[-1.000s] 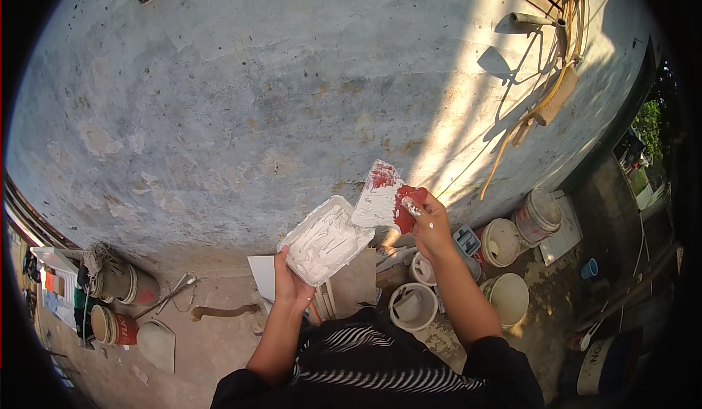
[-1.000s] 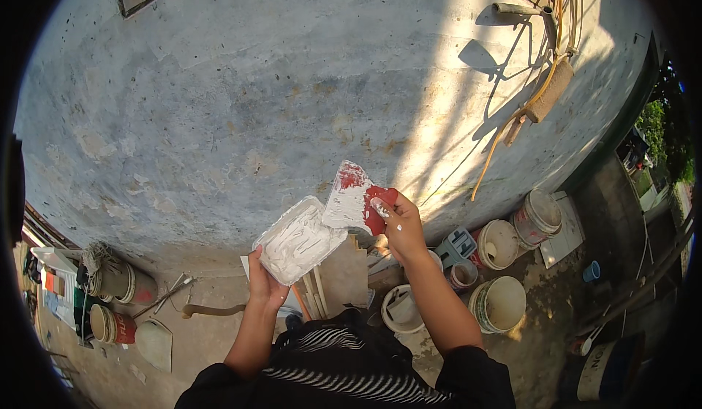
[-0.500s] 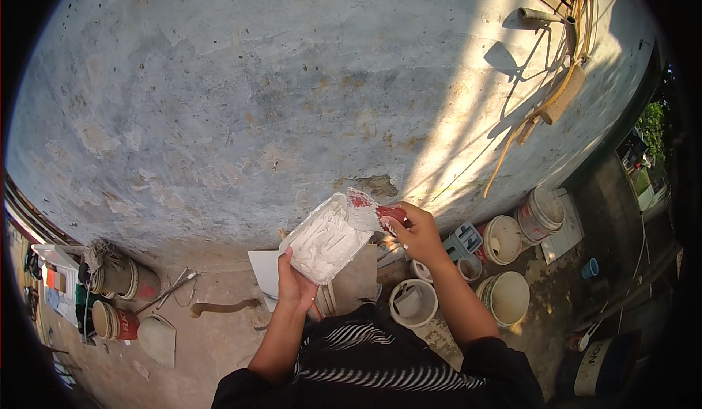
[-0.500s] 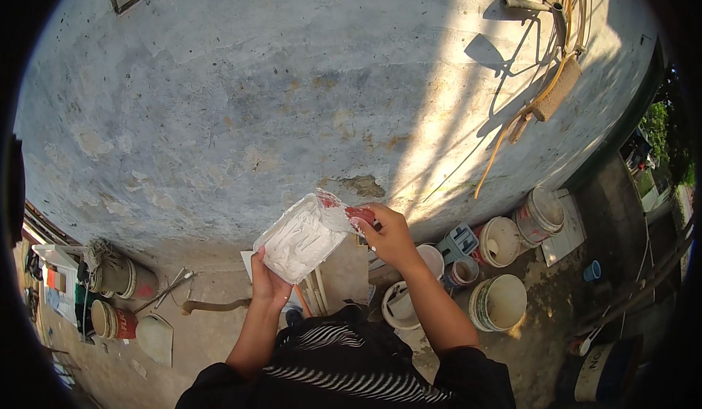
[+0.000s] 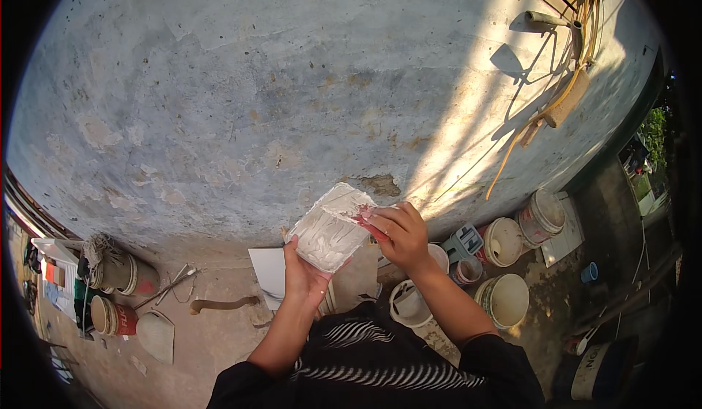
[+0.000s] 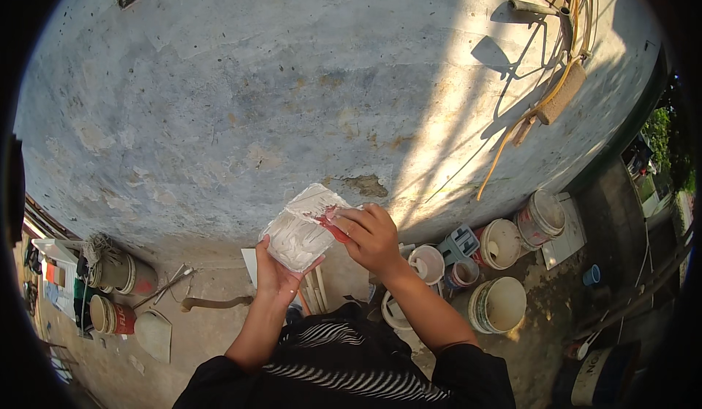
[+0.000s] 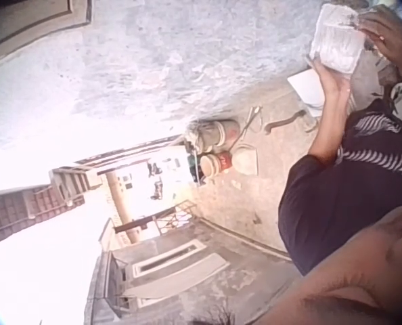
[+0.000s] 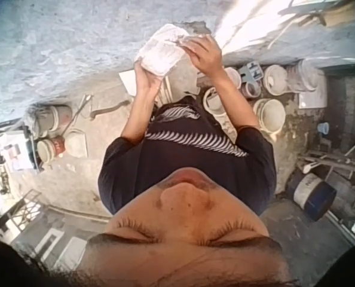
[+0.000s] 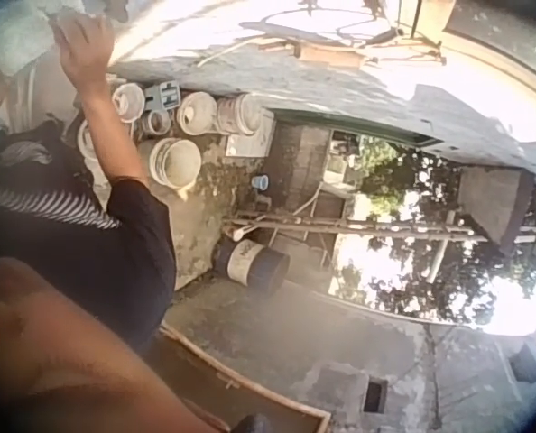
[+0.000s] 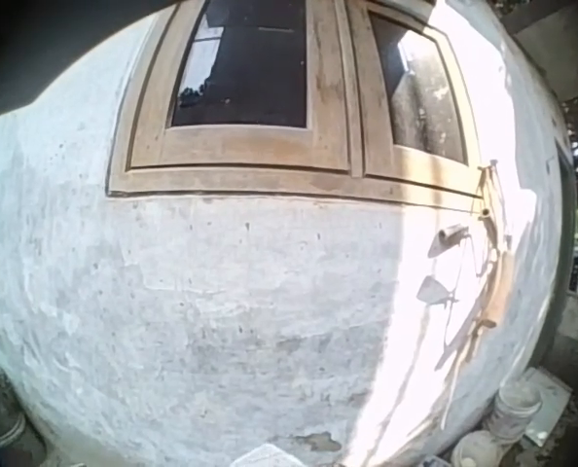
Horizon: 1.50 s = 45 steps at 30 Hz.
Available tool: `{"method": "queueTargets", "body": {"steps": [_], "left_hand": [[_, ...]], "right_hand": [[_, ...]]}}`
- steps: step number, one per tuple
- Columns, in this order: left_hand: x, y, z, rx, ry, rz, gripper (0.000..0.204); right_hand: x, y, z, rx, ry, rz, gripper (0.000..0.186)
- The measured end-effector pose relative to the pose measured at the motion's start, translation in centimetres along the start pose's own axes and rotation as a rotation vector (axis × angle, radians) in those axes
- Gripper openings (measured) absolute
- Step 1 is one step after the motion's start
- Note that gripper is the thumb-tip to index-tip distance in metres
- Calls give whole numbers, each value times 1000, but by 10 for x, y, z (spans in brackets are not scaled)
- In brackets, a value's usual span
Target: Apply putty or filler to a damaged exterior wall using a scraper.
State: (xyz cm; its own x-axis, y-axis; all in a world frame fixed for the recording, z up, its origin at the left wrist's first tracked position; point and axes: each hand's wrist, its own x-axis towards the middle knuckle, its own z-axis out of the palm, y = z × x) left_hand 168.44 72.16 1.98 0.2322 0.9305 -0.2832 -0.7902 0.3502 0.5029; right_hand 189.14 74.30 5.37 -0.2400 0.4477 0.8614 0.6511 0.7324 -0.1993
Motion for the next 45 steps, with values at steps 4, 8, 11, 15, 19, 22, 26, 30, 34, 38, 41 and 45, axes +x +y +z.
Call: {"method": "queueTargets", "body": {"steps": [4,8,11,15,19,22,26,30,34,38,41,45], "left_hand": [[-3,1,13,21,19,-10,63],[-11,6,21,18,24,-12,62],[-22,13,32,-21,-12,-18,57],[-29,19,41,1,5,5,60],[-36,19,48,4,-1,6,60],[-39,16,51,5,-9,6,60],[-42,14,49,-20,24,41,60],[-43,17,51,-24,8,67,60],[-46,20,54,-29,34,72,60],[-48,28,56,-79,37,88,59],[-51,34,62,-67,18,126,60],[-49,38,61,-29,31,149,60]], "right_hand": [[7,-14,10,-94,51,-75,37],[17,-20,12,-218,91,-104,43],[16,-21,13,-262,114,-75,44],[13,-23,13,-321,154,7,46],[21,-19,7,-349,216,23,48],[21,-16,5,-360,202,1,47],[12,-17,5,-368,179,-24,47],[8,-18,4,-405,159,-33,42],[12,-23,6,-421,179,-56,39],[14,-25,8,-435,173,-64,40],[8,-27,7,-426,173,-29,41],[14,-32,-10,-377,213,119,45]]}}
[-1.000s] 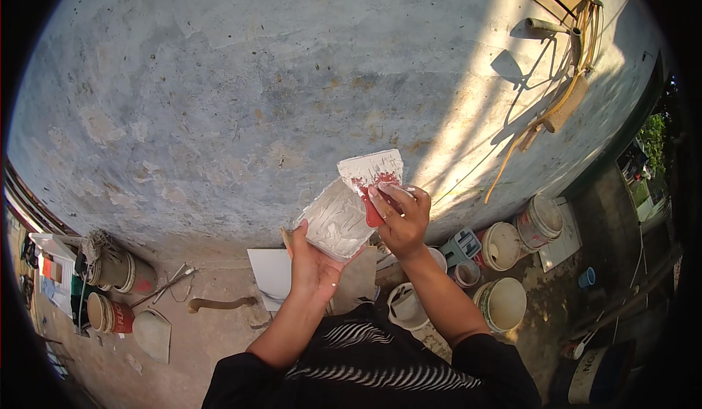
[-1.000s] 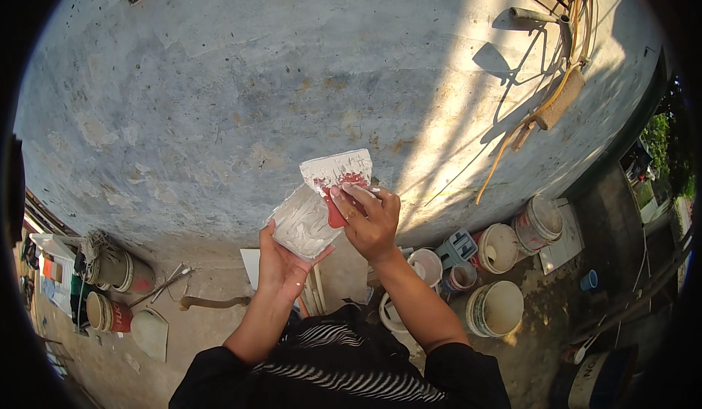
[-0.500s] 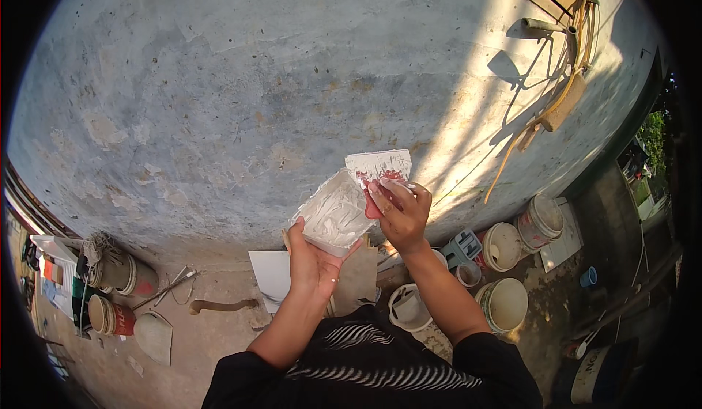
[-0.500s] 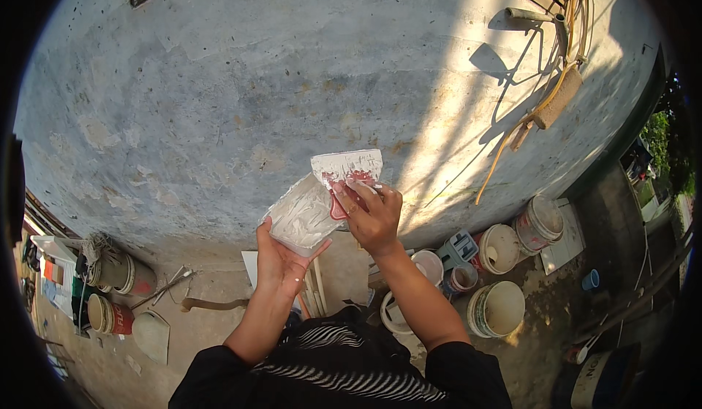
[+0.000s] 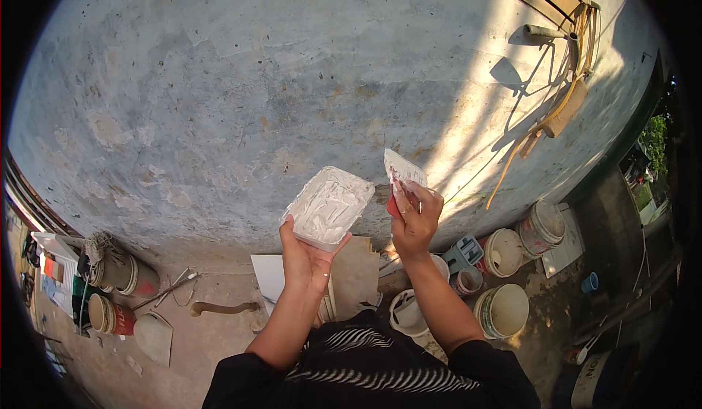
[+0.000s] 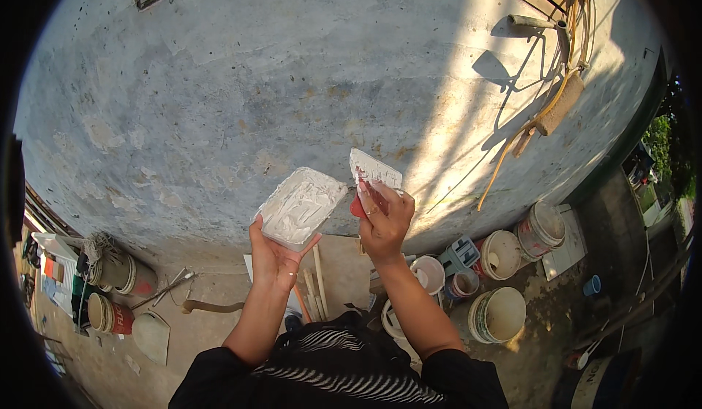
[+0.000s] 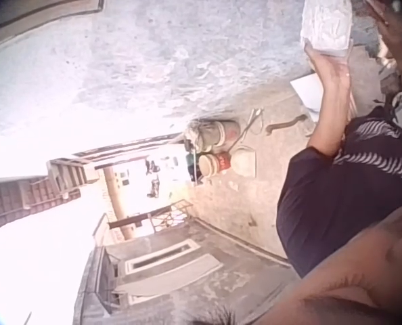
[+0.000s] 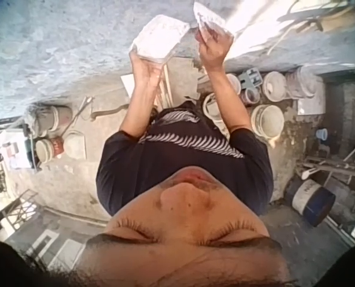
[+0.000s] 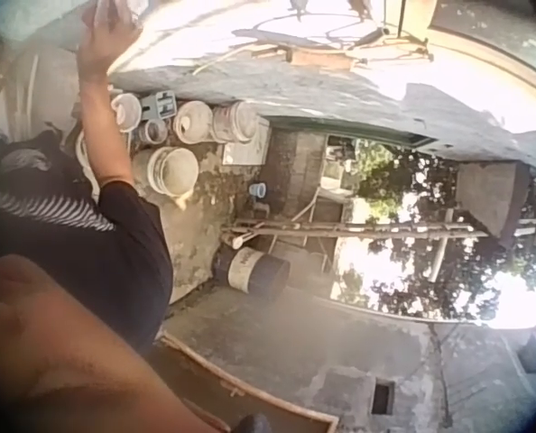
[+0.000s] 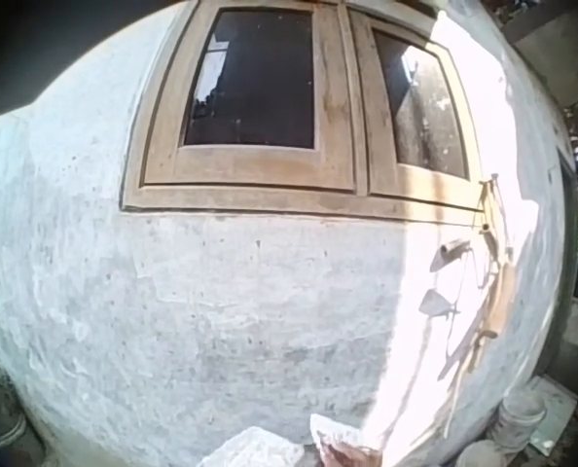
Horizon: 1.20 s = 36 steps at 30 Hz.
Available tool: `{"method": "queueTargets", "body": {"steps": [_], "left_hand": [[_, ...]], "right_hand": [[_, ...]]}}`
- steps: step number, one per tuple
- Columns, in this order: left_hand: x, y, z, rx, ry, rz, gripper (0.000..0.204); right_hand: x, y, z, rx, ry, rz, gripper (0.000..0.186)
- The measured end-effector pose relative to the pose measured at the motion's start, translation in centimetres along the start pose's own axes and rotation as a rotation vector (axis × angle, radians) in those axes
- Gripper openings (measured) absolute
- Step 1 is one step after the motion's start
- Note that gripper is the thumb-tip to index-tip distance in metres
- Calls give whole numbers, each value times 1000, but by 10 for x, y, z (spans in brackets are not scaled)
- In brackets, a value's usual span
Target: Apply putty or filler to a damaged exterior wall using a scraper.
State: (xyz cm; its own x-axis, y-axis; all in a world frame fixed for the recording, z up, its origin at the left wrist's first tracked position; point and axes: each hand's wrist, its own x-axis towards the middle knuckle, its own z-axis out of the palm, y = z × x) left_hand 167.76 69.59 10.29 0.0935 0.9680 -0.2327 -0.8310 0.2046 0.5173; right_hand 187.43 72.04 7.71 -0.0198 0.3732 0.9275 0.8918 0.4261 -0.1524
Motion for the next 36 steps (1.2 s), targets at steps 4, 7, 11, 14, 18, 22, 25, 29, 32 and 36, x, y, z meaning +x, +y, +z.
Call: {"method": "queueTargets", "body": {"steps": [4,7,11,14,18,22,25,29,32,36], "left_hand": [[6,-7,-8,24,-5,5,61],[10,-14,-11,46,-27,-5,62],[21,-21,-20,43,-35,17,62],[29,-27,-27,40,-39,29,63],[30,-32,-29,8,-53,9,61],[34,-36,-41,21,-29,-31,61],[38,-42,-48,37,-28,-36,64],[39,-41,-52,32,-22,-43,66],[37,-37,-53,44,4,-25,66],[37,-35,-60,41,-8,5,66]], "right_hand": [[4,14,-2,454,147,395,43],[13,30,-2,1084,339,894,26],[16,35,-8,1337,352,1180,29],[15,36,-10,1337,314,1254,30],[7,38,-5,1353,292,1248,28],[-6,37,2,1380,215,1258,26],[-12,31,13,1401,142,1259,22],[-24,25,27,1145,-88,996,19],[-25,25,20,936,-212,756,17],[-20,28,11,852,-245,629,16]]}}
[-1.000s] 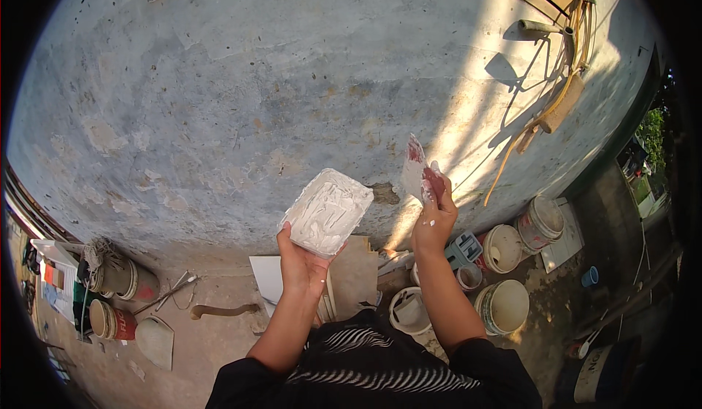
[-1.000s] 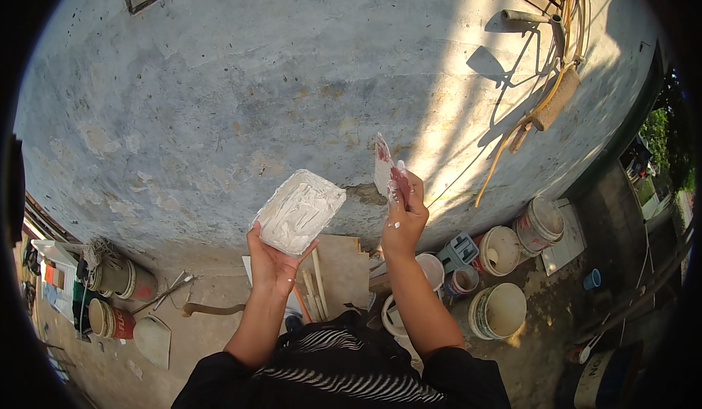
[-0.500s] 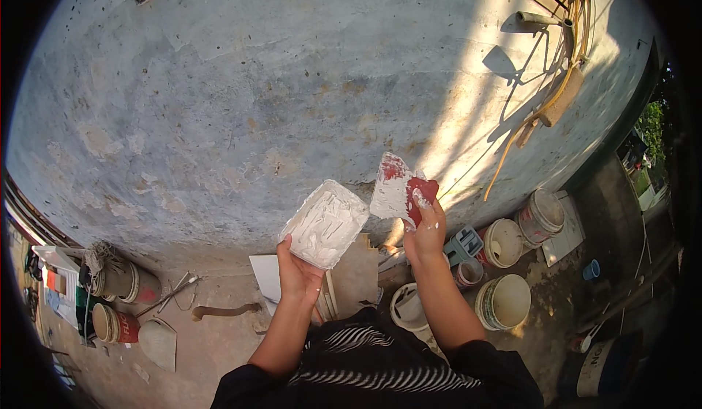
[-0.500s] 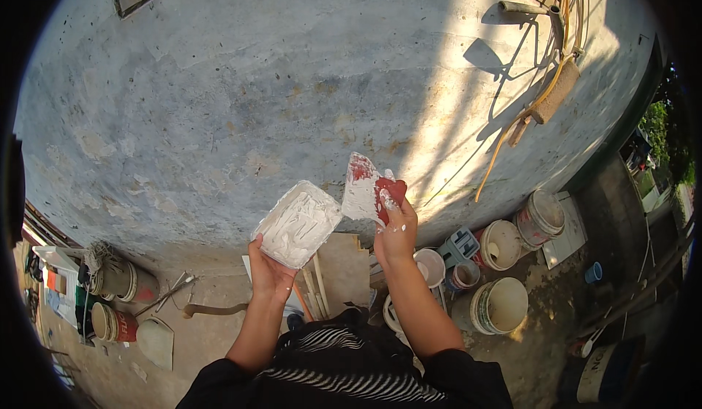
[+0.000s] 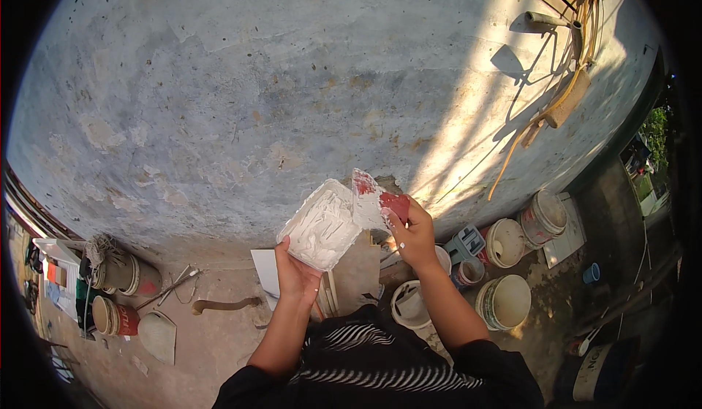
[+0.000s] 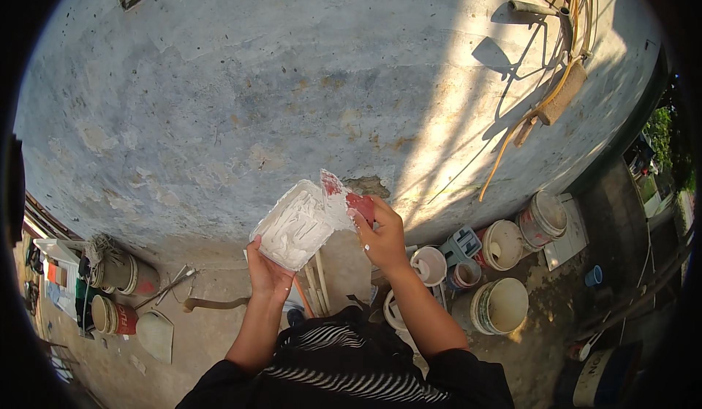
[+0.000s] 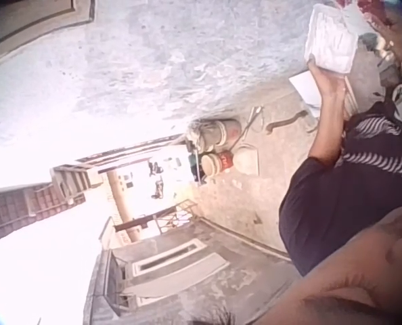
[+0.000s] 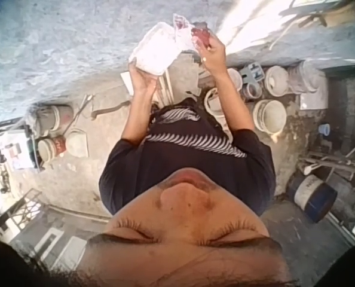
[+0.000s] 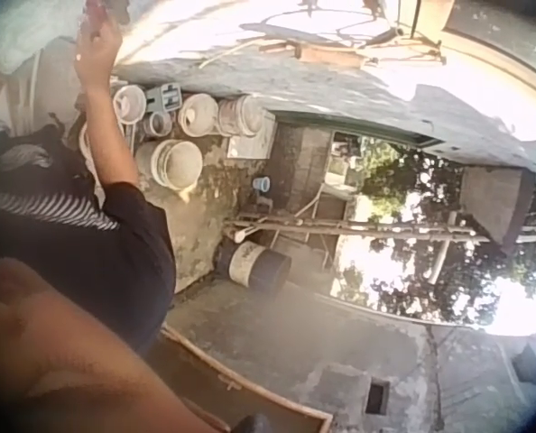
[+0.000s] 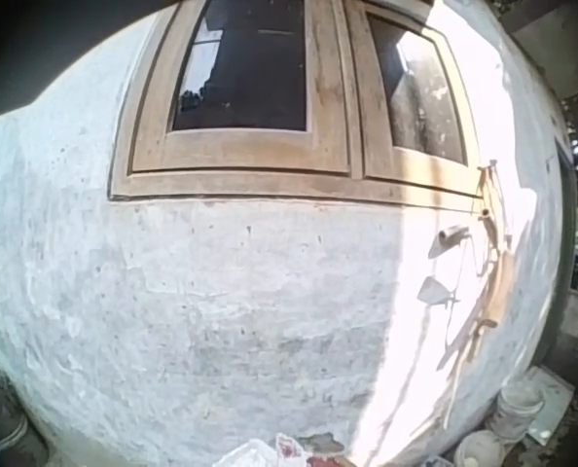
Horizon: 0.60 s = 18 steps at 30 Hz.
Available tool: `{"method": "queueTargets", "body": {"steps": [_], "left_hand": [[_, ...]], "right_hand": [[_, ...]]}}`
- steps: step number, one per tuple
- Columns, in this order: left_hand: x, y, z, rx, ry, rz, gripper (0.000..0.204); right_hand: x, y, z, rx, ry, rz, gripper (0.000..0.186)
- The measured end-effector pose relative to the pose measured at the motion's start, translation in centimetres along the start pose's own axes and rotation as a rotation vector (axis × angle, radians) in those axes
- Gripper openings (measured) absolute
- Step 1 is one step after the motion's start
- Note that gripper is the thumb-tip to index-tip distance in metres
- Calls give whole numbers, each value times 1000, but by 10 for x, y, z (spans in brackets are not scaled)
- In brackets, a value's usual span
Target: Apply putty or filler to a damaged exterior wall using a scraper.
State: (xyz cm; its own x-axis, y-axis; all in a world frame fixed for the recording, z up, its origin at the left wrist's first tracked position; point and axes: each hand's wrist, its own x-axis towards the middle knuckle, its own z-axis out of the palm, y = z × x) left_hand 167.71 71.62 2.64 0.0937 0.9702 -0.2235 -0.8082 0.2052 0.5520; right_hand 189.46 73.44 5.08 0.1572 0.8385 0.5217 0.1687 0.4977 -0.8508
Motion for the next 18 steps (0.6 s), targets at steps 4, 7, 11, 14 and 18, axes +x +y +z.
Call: {"method": "queueTargets", "body": {"steps": [4,7,11,14,18], "left_hand": [[0,-2,-6,-3,-2,13,68],[1,0,-11,-17,5,15,68],[5,13,-23,-70,-40,-6,65],[8,34,-34,-58,-45,-2,65],[29,54,-59,-75,-37,-38,65]], "right_hand": [[0,-9,-9,-143,-70,68,14],[-3,-4,-13,-153,-83,146,15],[-6,12,-5,68,-69,330,21],[-11,17,11,183,-18,425,24],[-9,12,28,341,-1,585,25]]}}
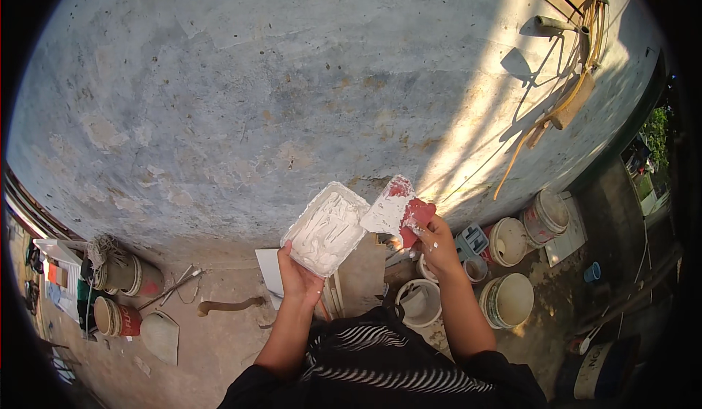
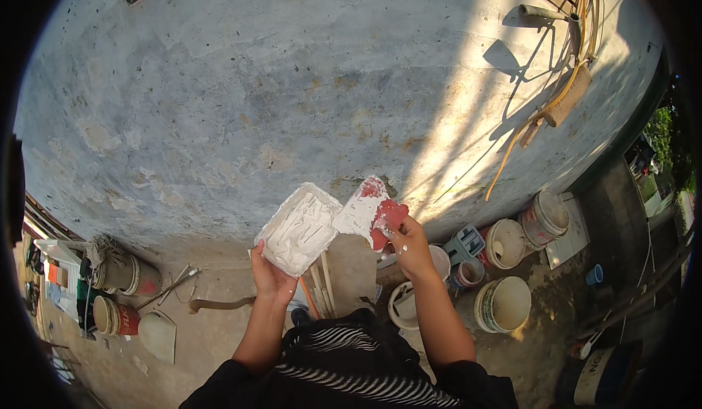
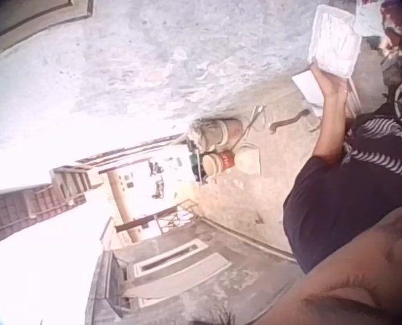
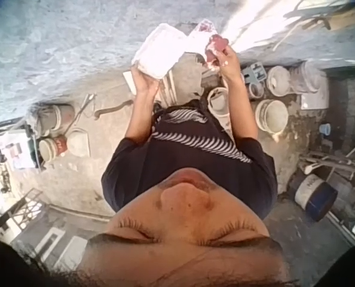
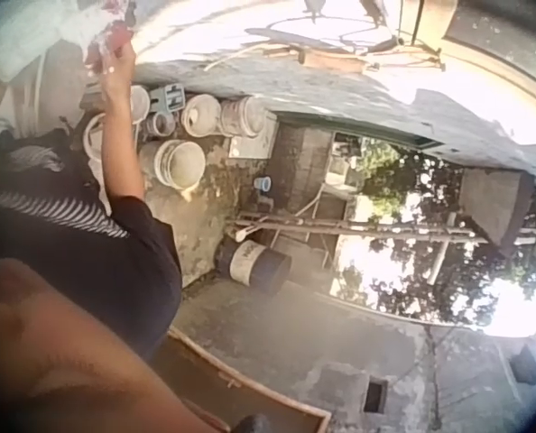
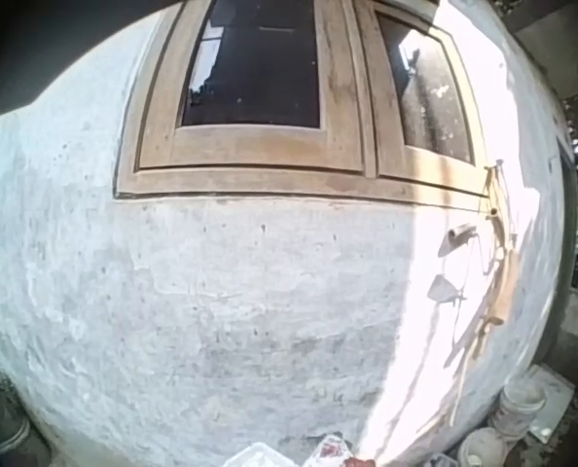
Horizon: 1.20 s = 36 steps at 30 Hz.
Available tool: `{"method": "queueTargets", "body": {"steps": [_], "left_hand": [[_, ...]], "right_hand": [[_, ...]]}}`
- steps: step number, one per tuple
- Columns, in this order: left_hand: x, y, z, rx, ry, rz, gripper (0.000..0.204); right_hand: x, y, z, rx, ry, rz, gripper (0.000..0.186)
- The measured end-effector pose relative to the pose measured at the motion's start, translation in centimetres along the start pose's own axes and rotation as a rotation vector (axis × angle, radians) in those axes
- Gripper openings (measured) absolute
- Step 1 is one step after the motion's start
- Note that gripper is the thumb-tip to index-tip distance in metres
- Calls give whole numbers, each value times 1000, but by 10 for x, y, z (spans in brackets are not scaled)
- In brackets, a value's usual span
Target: Apply putty or filler to a damaged exterior wall using a scraper.
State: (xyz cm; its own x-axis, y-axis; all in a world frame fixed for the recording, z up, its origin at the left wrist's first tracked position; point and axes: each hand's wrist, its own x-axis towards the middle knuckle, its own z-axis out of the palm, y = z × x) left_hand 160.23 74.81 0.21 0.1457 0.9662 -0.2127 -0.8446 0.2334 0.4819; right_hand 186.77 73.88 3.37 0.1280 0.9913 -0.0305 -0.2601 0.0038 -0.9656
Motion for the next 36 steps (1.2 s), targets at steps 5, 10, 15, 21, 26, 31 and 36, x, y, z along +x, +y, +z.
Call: {"method": "queueTargets", "body": {"steps": [5,10,15,21,26,31,36], "left_hand": [[32,55,-39,-21,-9,-57,66],[83,99,-88,26,-13,-174,70],[137,156,-122,65,-31,-312,69],[177,206,-165,55,-14,-329,64],[173,191,-192,30,48,-317,66],[151,120,-147,51,39,-270,65],[115,7,-71,33,99,-152,64]], "right_hand": [[10,22,51,74,73,89,20],[33,52,110,182,183,46,18],[51,88,169,317,328,80,18],[65,130,205,278,430,58,19],[54,142,189,303,452,138,19],[64,128,106,344,358,199,21],[87,89,-11,372,205,319,24]]}}
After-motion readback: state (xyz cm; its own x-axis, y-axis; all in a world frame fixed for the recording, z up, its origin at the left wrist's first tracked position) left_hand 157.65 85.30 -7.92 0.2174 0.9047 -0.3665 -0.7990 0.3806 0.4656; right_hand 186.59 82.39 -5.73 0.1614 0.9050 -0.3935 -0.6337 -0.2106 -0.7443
